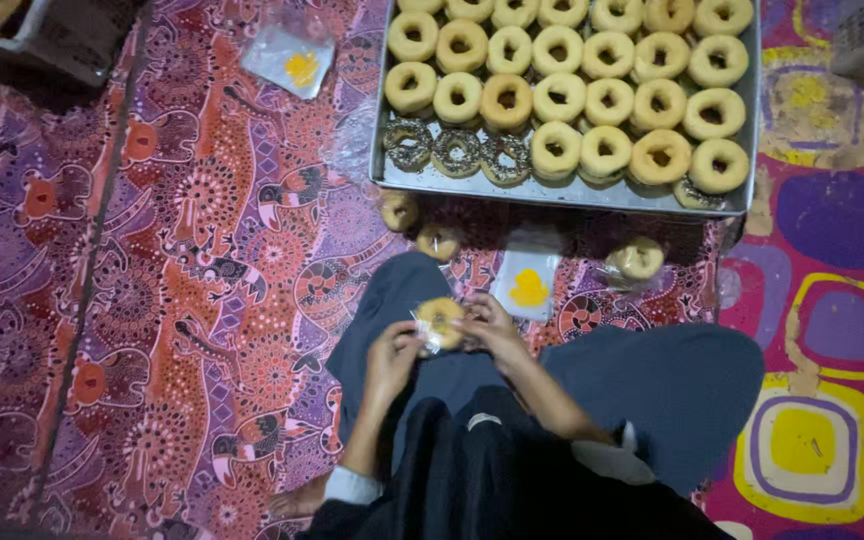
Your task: The person sits on the floor and individually places doughnuts into small plastic bags. They pick doughnuts from a metal tray, insert them into bags, and set the filled bags aside on the floor. The process is repeated for multiple doughnuts.
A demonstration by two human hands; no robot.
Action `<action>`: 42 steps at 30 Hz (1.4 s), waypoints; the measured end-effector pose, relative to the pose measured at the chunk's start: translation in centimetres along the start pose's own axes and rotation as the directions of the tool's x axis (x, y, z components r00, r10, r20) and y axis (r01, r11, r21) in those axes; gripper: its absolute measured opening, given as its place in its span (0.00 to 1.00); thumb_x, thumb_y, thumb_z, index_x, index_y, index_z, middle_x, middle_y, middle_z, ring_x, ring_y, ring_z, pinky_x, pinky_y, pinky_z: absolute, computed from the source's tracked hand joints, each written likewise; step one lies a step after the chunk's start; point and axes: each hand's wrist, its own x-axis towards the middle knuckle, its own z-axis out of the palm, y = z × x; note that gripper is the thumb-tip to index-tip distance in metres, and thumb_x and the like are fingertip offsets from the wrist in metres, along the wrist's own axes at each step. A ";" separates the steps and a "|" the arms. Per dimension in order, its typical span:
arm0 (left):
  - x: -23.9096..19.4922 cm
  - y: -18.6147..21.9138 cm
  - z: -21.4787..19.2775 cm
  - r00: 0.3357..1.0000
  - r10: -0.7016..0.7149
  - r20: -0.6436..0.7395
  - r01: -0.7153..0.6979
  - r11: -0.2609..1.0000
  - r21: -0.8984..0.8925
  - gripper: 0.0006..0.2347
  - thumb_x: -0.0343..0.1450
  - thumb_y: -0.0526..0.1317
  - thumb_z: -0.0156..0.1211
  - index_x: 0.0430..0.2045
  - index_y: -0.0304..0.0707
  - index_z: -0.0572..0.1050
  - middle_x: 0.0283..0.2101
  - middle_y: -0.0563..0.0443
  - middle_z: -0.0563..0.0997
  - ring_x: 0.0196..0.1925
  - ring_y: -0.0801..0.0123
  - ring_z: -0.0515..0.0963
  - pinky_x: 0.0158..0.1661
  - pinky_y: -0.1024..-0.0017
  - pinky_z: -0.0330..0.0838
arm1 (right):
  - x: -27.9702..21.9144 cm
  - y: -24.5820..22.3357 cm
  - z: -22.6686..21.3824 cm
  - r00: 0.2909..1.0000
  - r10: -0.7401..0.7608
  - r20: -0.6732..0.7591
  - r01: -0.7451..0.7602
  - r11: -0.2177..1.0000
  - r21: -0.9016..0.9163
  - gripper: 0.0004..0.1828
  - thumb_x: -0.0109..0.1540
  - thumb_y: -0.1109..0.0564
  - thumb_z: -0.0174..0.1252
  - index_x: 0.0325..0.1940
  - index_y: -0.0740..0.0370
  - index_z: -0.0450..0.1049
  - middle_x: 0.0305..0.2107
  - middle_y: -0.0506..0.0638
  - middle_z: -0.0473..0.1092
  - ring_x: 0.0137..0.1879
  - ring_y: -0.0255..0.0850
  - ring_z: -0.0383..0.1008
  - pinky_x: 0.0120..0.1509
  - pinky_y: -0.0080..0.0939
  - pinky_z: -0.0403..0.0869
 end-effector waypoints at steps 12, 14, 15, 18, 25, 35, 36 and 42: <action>19.9 -2.8 17.9 0.967 -0.030 0.254 -0.130 0.795 0.592 0.32 0.62 0.50 0.71 0.58 0.31 0.66 0.57 0.28 0.73 0.57 0.40 0.75 0.54 0.54 0.71 | 8.6 -5.8 -14.0 0.818 -0.433 -0.378 -0.037 0.617 -0.786 0.18 0.59 0.52 0.66 0.45 0.67 0.71 0.36 0.62 0.75 0.42 0.53 0.77 0.48 0.51 0.75; 21.0 -3.0 19.0 0.970 -0.020 0.243 -0.160 0.701 0.695 0.37 0.62 0.52 0.71 0.64 0.35 0.63 0.62 0.30 0.70 0.62 0.39 0.72 0.58 0.53 0.69 | 10.8 -7.3 -13.2 0.809 -0.489 -0.326 -0.064 0.479 -0.876 0.15 0.57 0.54 0.64 0.44 0.65 0.74 0.36 0.63 0.76 0.43 0.56 0.78 0.49 0.54 0.75; 20.7 -3.2 18.8 0.970 -0.025 0.244 -0.181 0.597 0.781 0.38 0.62 0.54 0.71 0.65 0.36 0.64 0.64 0.31 0.70 0.65 0.39 0.70 0.62 0.53 0.68 | 11.3 -7.5 -12.5 0.768 -0.588 -0.255 -0.060 0.330 -0.942 0.14 0.56 0.55 0.63 0.43 0.64 0.75 0.36 0.63 0.76 0.43 0.57 0.78 0.50 0.55 0.75; 19.5 -2.3 18.0 0.943 -0.100 0.317 -0.280 0.276 0.920 0.43 0.57 0.60 0.74 0.67 0.47 0.62 0.69 0.40 0.64 0.73 0.43 0.58 0.69 0.40 0.48 | 12.0 -8.0 -10.8 0.793 -0.609 -0.004 0.087 0.119 -0.989 0.13 0.52 0.58 0.61 0.40 0.60 0.79 0.37 0.64 0.77 0.45 0.61 0.78 0.53 0.59 0.76; 19.3 -1.6 17.5 0.925 -0.154 0.348 -0.326 0.151 0.933 0.47 0.55 0.64 0.74 0.70 0.53 0.60 0.74 0.45 0.58 0.78 0.48 0.48 0.68 0.27 0.23 | 16.0 -8.2 -8.6 0.983 -0.008 0.186 0.184 -0.102 -0.978 0.15 0.52 0.55 0.59 0.39 0.62 0.81 0.37 0.64 0.77 0.45 0.61 0.79 0.48 0.60 0.77; 18.6 -2.9 16.1 0.992 0.068 -0.110 -0.032 0.953 0.301 0.36 0.67 0.50 0.68 0.66 0.30 0.58 0.69 0.22 0.59 0.71 0.34 0.55 0.64 0.45 0.51 | 6.4 -14.0 -6.9 0.975 -0.219 0.024 0.196 0.815 -0.545 0.24 0.66 0.43 0.50 0.58 0.60 0.75 0.43 0.57 0.79 0.43 0.50 0.82 0.45 0.49 0.81; 18.5 -2.5 15.0 0.993 -0.119 0.020 0.121 0.983 -0.137 0.33 0.69 0.50 0.66 0.64 0.31 0.60 0.66 0.26 0.62 0.68 0.38 0.59 0.61 0.47 0.55 | 3.6 -14.5 -5.9 0.833 -0.509 0.218 0.462 0.422 -0.780 0.29 0.62 0.46 0.58 0.61 0.67 0.71 0.47 0.61 0.76 0.48 0.56 0.80 0.51 0.51 0.79; 20.6 1.1 9.2 0.949 -0.163 0.269 0.309 0.312 -0.899 0.18 0.77 0.49 0.53 0.55 0.35 0.73 0.53 0.44 0.81 0.50 0.62 0.83 0.47 0.64 0.81 | 1.0 -22.1 -1.2 0.841 -0.502 0.201 0.372 0.267 -0.889 0.22 0.64 0.40 0.57 0.52 0.56 0.78 0.51 0.58 0.77 0.57 0.53 0.78 0.63 0.53 0.74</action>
